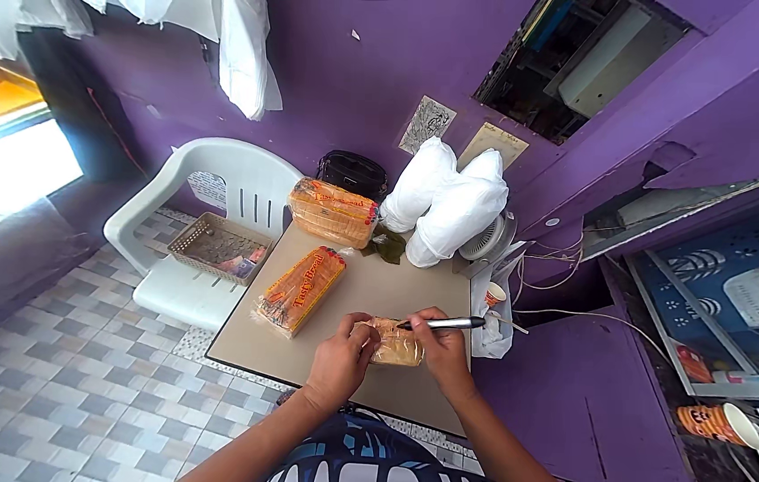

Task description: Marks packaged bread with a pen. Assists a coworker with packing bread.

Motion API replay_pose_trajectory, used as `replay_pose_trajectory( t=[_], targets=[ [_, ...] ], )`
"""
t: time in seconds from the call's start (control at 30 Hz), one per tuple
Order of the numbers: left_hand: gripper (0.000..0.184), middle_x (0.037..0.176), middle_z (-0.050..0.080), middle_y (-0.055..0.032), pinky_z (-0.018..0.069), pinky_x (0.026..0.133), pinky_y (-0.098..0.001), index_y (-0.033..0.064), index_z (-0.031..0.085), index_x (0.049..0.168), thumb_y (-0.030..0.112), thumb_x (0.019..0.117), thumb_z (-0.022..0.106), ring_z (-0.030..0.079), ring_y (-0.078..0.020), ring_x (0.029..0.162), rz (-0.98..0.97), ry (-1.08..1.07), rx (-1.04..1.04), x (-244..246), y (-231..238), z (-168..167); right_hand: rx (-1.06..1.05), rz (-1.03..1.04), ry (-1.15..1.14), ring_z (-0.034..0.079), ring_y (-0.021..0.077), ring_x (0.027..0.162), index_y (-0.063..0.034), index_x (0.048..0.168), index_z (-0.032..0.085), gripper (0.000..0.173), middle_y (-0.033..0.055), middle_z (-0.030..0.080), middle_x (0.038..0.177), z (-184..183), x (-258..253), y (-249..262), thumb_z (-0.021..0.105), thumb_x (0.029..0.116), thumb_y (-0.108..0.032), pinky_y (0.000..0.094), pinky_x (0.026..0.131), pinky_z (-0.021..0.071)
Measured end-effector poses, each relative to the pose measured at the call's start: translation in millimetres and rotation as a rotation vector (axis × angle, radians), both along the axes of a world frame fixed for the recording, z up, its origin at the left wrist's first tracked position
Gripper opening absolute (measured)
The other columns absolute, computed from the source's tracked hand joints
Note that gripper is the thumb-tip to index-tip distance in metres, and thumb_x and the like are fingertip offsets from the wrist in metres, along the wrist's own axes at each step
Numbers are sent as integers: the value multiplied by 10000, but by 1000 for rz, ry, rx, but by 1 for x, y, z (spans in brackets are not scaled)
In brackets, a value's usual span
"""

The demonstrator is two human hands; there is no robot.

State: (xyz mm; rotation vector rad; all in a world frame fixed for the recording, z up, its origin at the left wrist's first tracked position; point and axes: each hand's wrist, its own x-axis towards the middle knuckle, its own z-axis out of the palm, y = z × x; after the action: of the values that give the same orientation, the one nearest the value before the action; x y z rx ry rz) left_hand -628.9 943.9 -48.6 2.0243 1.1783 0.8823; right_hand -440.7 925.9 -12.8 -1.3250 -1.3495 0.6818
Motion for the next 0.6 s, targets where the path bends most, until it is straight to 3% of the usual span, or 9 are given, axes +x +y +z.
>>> replay_pose_trajectory(
  t=[0.07,0.13,0.23,0.37,0.47,0.6],
  targets=[
    [193,1341,616,-176,578,683,-432,73,736,1053,215,1017,611,681,-247,725,-23,16,-110,-4,1,4,-3,-108,208,637,42,739,-128,982,731,172,-52,682,815,5,2,-7,575,1014,-193,228,734,553],
    [223,1374,585,-171,573,745,-421,75,718,1108,237,1039,582,676,-247,796,-50,39,-217,-8,3,9,-113,-282,428,676,117,792,-77,1082,669,235,2,680,838,12,1,-15,453,1064,-169,312,783,589],
    [259,1379,574,-176,560,862,-438,68,690,1162,255,1060,545,683,-278,948,-88,94,-326,-10,8,19,-383,-526,735,709,200,819,-89,1211,580,318,55,700,860,24,-6,-20,336,1130,-277,405,718,591],
    [283,1276,631,-182,523,967,-437,16,650,1226,207,1075,507,669,-288,1056,-130,104,-449,-6,20,36,-512,-602,912,693,181,780,-132,1187,561,342,33,692,860,29,-16,-12,328,1125,-375,391,659,559],
    [236,1171,664,-176,544,905,-454,-2,643,1195,161,1054,546,681,-285,953,-90,42,-381,-3,32,46,-440,-604,977,678,162,759,-135,1182,555,339,21,673,849,36,-26,-3,327,1123,-379,374,658,558],
    [126,1267,684,-125,597,778,-384,4,686,1041,108,998,630,717,-195,861,-74,-181,14,-10,46,30,-245,-540,1026,683,137,690,-137,1141,574,406,-4,675,769,36,-38,5,268,1127,-403,350,643,585]
  ],
)
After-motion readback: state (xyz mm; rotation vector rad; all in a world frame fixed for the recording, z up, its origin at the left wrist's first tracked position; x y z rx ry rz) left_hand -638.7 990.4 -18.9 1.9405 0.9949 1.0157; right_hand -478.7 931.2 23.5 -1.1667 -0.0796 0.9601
